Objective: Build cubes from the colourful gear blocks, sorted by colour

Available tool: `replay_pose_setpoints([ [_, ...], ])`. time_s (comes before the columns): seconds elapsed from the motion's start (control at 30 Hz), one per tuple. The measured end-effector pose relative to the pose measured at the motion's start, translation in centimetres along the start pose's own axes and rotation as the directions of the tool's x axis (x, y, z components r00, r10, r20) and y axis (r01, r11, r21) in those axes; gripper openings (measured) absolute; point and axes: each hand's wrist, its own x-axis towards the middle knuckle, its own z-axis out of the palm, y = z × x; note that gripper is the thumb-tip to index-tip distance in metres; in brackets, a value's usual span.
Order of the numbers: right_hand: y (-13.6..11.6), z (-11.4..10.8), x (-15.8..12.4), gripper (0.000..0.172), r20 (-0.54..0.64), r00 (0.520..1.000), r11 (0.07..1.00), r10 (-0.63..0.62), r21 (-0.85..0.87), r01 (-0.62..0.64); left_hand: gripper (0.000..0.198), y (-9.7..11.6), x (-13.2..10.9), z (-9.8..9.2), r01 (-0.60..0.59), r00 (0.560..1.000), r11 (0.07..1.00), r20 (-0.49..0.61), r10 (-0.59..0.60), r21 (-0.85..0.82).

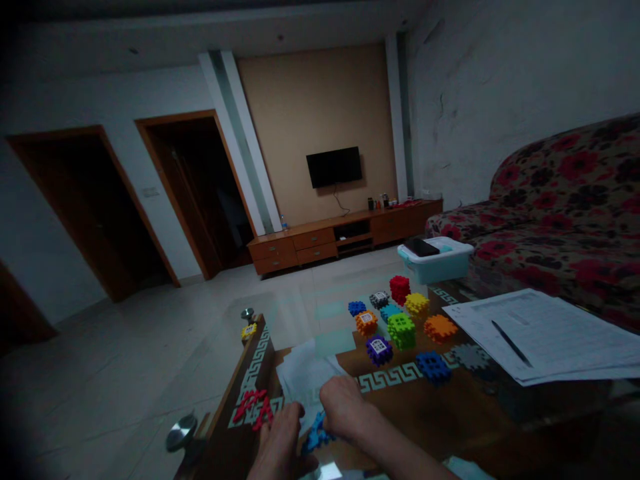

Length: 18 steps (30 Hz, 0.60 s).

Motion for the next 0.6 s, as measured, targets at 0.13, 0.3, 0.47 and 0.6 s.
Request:
replay_pose_setpoints([
  [0.13,0.3,0.4,0.4,0.033,0.055,0.999,1.000,0.001,0.019,-0.002,0.050,0.3,0.2,0.3,0.011,1.000,0.999,0.007,-0.011,0.035],
  [0.3,0.6,0.5,0.0,0.038,0.165,0.986,0.999,0.033,-0.006,-0.033,0.041,0.7,0.4,0.1,0.010,1.000,0.998,0.009,-0.011,0.061],
  [0.47,0.2,0.9,-0.7,0.029,0.158,0.987,1.000,0.013,0.005,-0.014,0.037,1.5,1.0,0.1,-0.006,1.000,0.997,0.028,0.003,0.076],
  [0.6,1.7,1.6,-0.5,0.030,0.080,0.995,0.998,0.051,0.034,-0.054,0.036,3.2,2.0,0.7,-0.018,1.000,0.996,0.026,0.016,0.084],
])
